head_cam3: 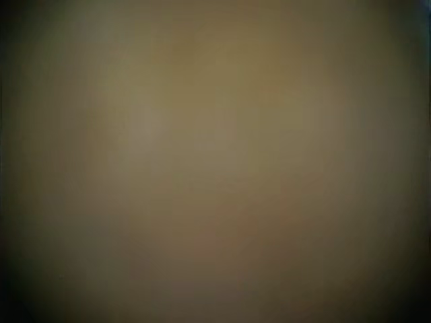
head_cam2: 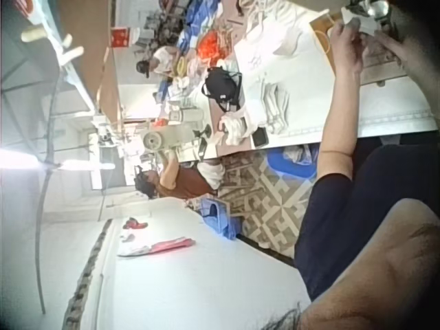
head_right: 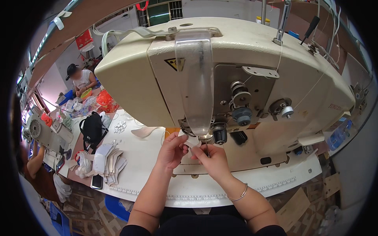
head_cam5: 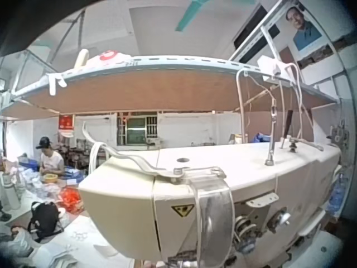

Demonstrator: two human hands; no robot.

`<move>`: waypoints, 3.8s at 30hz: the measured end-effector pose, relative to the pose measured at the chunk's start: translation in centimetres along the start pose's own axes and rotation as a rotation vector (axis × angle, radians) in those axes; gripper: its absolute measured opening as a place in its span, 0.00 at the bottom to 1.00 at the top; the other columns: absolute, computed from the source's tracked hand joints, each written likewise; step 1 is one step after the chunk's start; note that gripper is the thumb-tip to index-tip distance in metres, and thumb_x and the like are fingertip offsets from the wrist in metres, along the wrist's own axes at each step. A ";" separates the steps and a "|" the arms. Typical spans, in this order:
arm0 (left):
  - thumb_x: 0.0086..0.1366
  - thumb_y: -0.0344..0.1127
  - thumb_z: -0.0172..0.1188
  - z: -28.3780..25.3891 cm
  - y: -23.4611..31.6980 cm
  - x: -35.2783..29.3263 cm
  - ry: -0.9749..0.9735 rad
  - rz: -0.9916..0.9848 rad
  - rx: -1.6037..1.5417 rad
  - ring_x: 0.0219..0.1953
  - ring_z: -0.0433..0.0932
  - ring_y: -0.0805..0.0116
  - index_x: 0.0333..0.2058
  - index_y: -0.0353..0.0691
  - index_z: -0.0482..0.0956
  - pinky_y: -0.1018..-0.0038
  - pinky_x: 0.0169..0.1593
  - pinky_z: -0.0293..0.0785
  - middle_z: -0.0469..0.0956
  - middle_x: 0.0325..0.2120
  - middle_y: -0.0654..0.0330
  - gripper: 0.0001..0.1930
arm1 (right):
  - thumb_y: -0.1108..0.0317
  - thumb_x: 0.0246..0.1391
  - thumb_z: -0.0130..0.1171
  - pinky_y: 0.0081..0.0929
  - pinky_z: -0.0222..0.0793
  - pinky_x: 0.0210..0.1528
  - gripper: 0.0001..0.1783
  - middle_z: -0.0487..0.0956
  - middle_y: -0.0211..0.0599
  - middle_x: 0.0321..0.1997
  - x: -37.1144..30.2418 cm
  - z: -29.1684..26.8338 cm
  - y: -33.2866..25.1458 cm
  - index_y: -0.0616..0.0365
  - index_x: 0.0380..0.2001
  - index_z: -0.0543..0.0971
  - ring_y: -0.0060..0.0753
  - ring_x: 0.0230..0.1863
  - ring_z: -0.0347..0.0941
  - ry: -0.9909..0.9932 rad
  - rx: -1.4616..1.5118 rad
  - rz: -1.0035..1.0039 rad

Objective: The person operates an industrial sewing machine to stitch white fabric pieces, likely face masks. They repeatedly pick up a piece, feed it through the machine, and trim the thread with scissors before moving to the next piece.

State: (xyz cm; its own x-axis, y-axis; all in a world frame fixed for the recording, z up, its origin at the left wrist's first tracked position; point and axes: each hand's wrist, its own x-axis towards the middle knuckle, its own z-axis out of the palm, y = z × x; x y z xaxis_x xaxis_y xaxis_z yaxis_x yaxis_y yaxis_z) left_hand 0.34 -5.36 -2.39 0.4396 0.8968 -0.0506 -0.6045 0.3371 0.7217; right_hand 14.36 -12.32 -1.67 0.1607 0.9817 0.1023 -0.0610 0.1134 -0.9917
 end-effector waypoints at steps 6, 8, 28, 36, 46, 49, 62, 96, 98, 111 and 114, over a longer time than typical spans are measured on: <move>0.55 0.28 0.57 1.1 -0.8 -1.0 0.145 0.141 0.136 0.22 0.72 0.76 0.37 0.37 0.68 0.82 0.25 0.69 0.75 0.25 0.63 0.11 | 0.75 0.43 0.58 0.14 0.57 0.20 0.06 0.69 0.23 0.17 0.4 -2.0 -0.9 0.60 0.24 0.71 0.14 0.17 0.61 0.448 -0.215 -0.668; 0.54 0.26 0.57 2.4 -1.1 -1.8 0.182 0.223 0.252 0.24 0.74 0.75 0.40 0.35 0.67 0.82 0.27 0.71 0.75 0.26 0.62 0.14 | 0.76 0.40 0.58 0.15 0.57 0.19 0.08 0.67 0.24 0.16 0.9 -2.3 -1.8 0.60 0.25 0.69 0.16 0.17 0.60 0.503 -0.260 -0.710; 0.51 0.23 0.60 1.8 -0.1 -1.1 0.093 0.147 0.269 0.24 0.75 0.76 0.38 0.37 0.68 0.83 0.27 0.73 0.76 0.26 0.62 0.15 | 0.71 0.34 0.64 0.20 0.60 0.20 0.14 0.66 0.31 0.30 1.1 -2.7 0.1 0.47 0.30 0.78 0.30 0.27 0.63 0.299 -0.961 -1.028; 0.51 0.23 0.58 1.6 0.6 -0.5 0.046 0.152 0.258 0.24 0.75 0.77 0.37 0.37 0.69 0.83 0.28 0.73 0.76 0.27 0.62 0.13 | 0.71 0.35 0.63 0.26 0.65 0.25 0.17 0.69 0.31 0.32 1.8 -2.3 0.6 0.44 0.34 0.76 0.34 0.29 0.65 0.240 -0.945 -0.994; 0.55 0.27 0.53 0.5 0.8 1.8 -0.020 0.118 0.253 0.23 0.73 0.77 0.30 0.36 0.72 0.82 0.28 0.71 0.75 0.24 0.63 0.03 | 0.72 0.35 0.62 0.27 0.66 0.26 0.18 0.68 0.32 0.32 1.6 -2.2 0.8 0.45 0.35 0.76 0.35 0.29 0.66 0.237 -0.930 -0.977; 0.55 0.28 0.52 0.5 1.0 2.1 -0.036 0.097 0.162 0.23 0.73 0.77 0.29 0.36 0.72 0.81 0.27 0.71 0.74 0.22 0.63 0.03 | 0.73 0.35 0.62 0.27 0.66 0.26 0.19 0.68 0.32 0.32 1.6 -2.3 1.0 0.46 0.35 0.76 0.35 0.29 0.66 0.233 -0.923 -0.973; 0.52 0.25 0.54 0.7 0.7 -0.7 0.067 0.019 0.055 0.25 0.73 0.74 0.34 0.39 0.71 0.82 0.28 0.72 0.73 0.25 0.63 0.09 | 0.75 0.33 0.62 0.25 0.66 0.24 0.22 0.66 0.32 0.31 0.9 -2.2 0.7 0.46 0.37 0.76 0.32 0.28 0.65 0.222 -0.913 -0.934; 0.40 0.22 0.61 -0.2 0.4 -0.8 -0.152 0.928 1.389 0.40 0.71 0.56 0.33 0.40 0.74 0.70 0.38 0.70 0.67 0.42 0.52 0.17 | 0.56 0.54 0.50 0.14 0.56 0.29 0.20 0.71 0.27 0.42 -2.3 -39.8 -12.6 0.53 0.48 0.70 0.14 0.27 0.58 1.250 -0.125 -0.782; 0.38 0.20 0.59 -0.5 0.1 -0.3 -0.207 0.932 1.342 0.41 0.70 0.55 0.35 0.41 0.74 0.68 0.40 0.70 0.67 0.42 0.52 0.20 | 0.53 0.53 0.51 0.15 0.57 0.32 0.24 0.71 0.28 0.46 -1.3 -42.0 -15.1 0.51 0.51 0.68 0.16 0.31 0.61 1.140 -0.014 -0.700; 0.33 0.18 0.54 0.6 1.3 -0.6 -0.244 1.233 1.542 0.38 0.72 0.57 0.35 0.42 0.77 0.68 0.38 0.71 0.73 0.34 0.59 0.24 | 0.54 0.53 0.48 0.19 0.58 0.49 0.24 0.72 0.30 0.47 -1.2 -49.3 -20.9 0.56 0.50 0.70 0.22 0.48 0.66 0.970 -0.476 -0.387; 0.33 0.18 0.54 0.8 1.1 -0.9 -0.202 1.215 1.555 0.38 0.72 0.56 0.34 0.42 0.77 0.68 0.38 0.72 0.73 0.34 0.59 0.23 | 0.53 0.53 0.48 0.18 0.58 0.49 0.23 0.72 0.31 0.46 -0.6 -46.6 -18.3 0.56 0.49 0.71 0.23 0.47 0.67 1.153 -0.417 -0.449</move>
State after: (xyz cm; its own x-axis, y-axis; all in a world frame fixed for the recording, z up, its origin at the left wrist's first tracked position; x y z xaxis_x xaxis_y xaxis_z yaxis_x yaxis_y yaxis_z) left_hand -0.15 -5.98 -0.96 0.4391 0.3442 0.8299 0.3569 -0.9145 0.1905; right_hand 61.34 -22.10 12.81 0.8469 0.1514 0.5098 0.4931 0.1354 -0.8594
